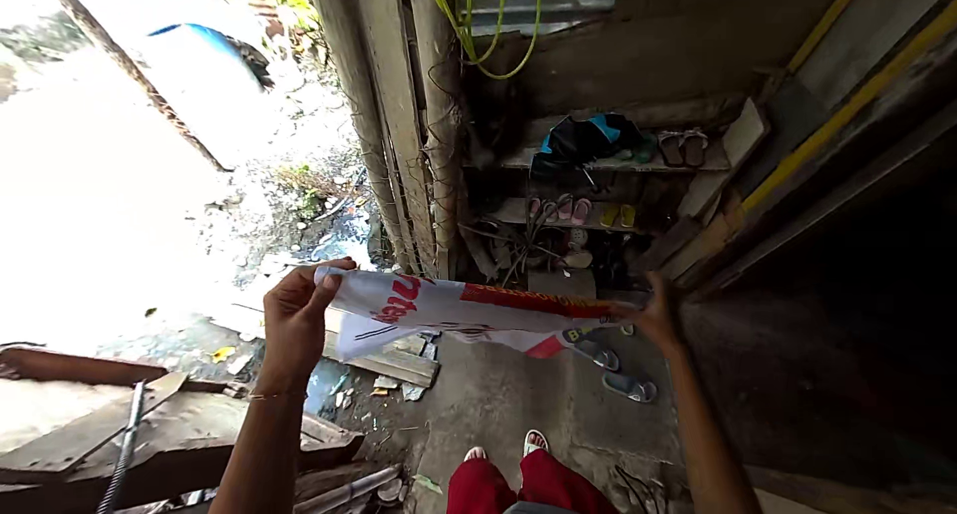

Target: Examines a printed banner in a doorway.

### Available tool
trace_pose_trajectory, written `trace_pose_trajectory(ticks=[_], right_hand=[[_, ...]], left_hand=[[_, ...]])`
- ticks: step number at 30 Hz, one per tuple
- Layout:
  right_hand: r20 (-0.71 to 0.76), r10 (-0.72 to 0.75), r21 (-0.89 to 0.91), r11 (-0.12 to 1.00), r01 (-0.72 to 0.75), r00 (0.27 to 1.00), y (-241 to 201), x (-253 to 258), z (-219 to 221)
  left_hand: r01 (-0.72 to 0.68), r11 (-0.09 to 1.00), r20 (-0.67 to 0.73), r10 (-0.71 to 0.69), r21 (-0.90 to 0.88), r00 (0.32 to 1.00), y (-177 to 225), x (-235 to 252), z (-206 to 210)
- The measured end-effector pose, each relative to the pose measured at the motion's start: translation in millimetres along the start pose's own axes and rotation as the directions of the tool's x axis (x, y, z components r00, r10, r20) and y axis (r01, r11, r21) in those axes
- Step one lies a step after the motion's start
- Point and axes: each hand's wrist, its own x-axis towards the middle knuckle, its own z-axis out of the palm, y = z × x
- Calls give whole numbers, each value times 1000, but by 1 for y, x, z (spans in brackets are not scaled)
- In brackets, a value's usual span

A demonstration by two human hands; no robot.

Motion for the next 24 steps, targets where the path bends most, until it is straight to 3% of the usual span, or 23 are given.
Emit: trace_pose_trajectory(ticks=[2,4,8,15,17,20,24], right_hand=[[241,-217,-4,974,225,946,-54,-18,50],[463,-227,-68,955,289,857,-101,-29,94],[617,-178,-62,960,273,767,-129,-7,148],[760,-103,-16,984,177,642,-146,15,187],[776,-32,-33,995,92,630,-144,19,205],[732,57,108,974,-198,679,-137,28,233],[713,198,289,791,-539,672,-148,35,250]], left_hand=[[-75,995,-35,77,61,996,15,3,23],[-178,975,-6,180,132,984,19,8,35],[-298,929,93,284,220,954,15,15,21],[-124,983,-61,133,134,989,-24,8,-43],[-87,987,-111,102,133,989,-47,-15,-53],[8,985,-163,21,173,986,-75,-62,-64],[299,876,-277,-202,378,939,-100,-138,-43]])
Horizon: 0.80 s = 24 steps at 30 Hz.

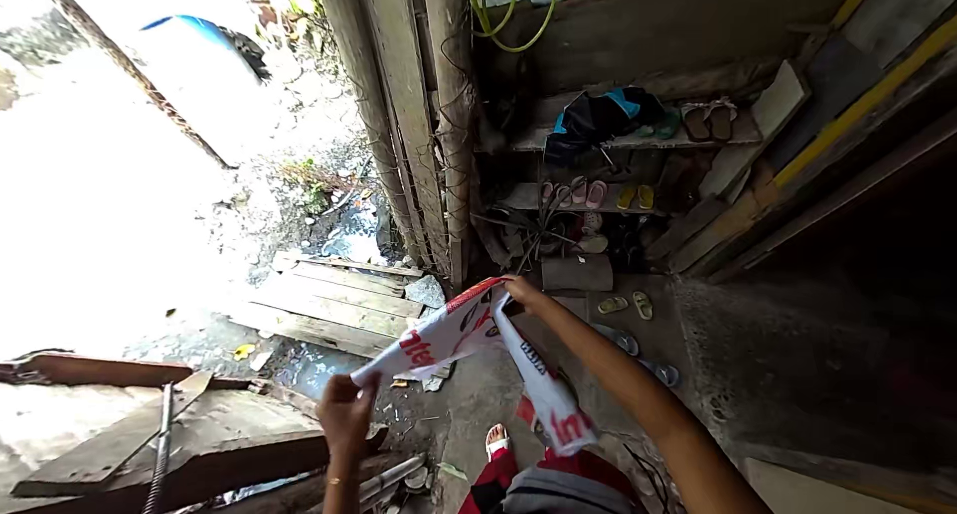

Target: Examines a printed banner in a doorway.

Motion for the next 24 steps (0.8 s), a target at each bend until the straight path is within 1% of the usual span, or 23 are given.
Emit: trace_pose_trajectory(ticks=[1,2,3,4,5,7,8,9,10,11,12,13,14,15,16,17,18,20,22,24], right_hand=[[-16,16,48,999,-15,1000,-5,-1,4],[-34,23,83,996,-20,999,-11,-4,7],[-54,25,114,993,-18,998,-18,-9,11],[-77,20,137,990,-9,997,-22,-11,14],[-93,9,140,990,4,996,-27,-12,17],[-109,-38,78,996,47,993,-29,-13,19],[-121,-79,-3,997,80,990,-26,-13,17],[-140,-140,-125,985,122,980,-22,-14,12],[-156,-216,-277,946,167,964,-21,-16,5],[-160,-281,-440,878,186,946,-22,-20,-3],[-145,-303,-583,795,166,942,-22,-26,-12],[-121,-303,-705,697,133,945,-14,-25,-24],[-102,-281,-772,627,102,954,0,-22,-35],[-92,-214,-797,602,56,973,15,-19,-45],[-97,-100,-793,608,-16,990,25,-17,-51],[-123,-7,-764,639,-90,992,31,-16,-51],[-164,50,-690,708,-151,985,37,-13,-48],[-253,131,-409,883,-228,959,42,-6,-37],[-310,173,-151,962,-229,935,35,1,-26],[-313,205,99,978,-183,927,25,2,-16]], left_hand=[[73,995,3,-73,65,997,-5,-19,10],[109,989,-4,-109,100,994,-9,-37,20],[111,988,-16,-109,107,994,-13,-52,31],[78,992,-28,-76,96,997,-16,-64,40],[-11,996,-37,15,87,999,-22,-73,49],[-216,973,46,213,78,976,-34,-84,59],[-286,951,107,274,120,956,-37,-89,61],[-333,925,157,307,182,939,-39,-92,62],[-353,905,196,312,238,930,-43,-94,61],[-339,896,220,283,287,933,-48,-95,57],[-304,895,227,238,327,944,-50,-93,49],[-279,887,220,208,368,953,-54,-89,41],[-281,872,215,208,402,954,-55,-83,34],[-311,847,218,237,430,947,-56,-76,30],[-345,824,236,263,450,935,-52,-69,29],[-362,811,266,264,459,927,-44,-64,32],[-363,807,302,241,466,922,-35,-62,36],[-360,789,375,178,498,910,-21,-65,44],[-351,769,426,114,534,898,-17,-70,52],[-296,784,460,15,546,888,-19,-76,59]])
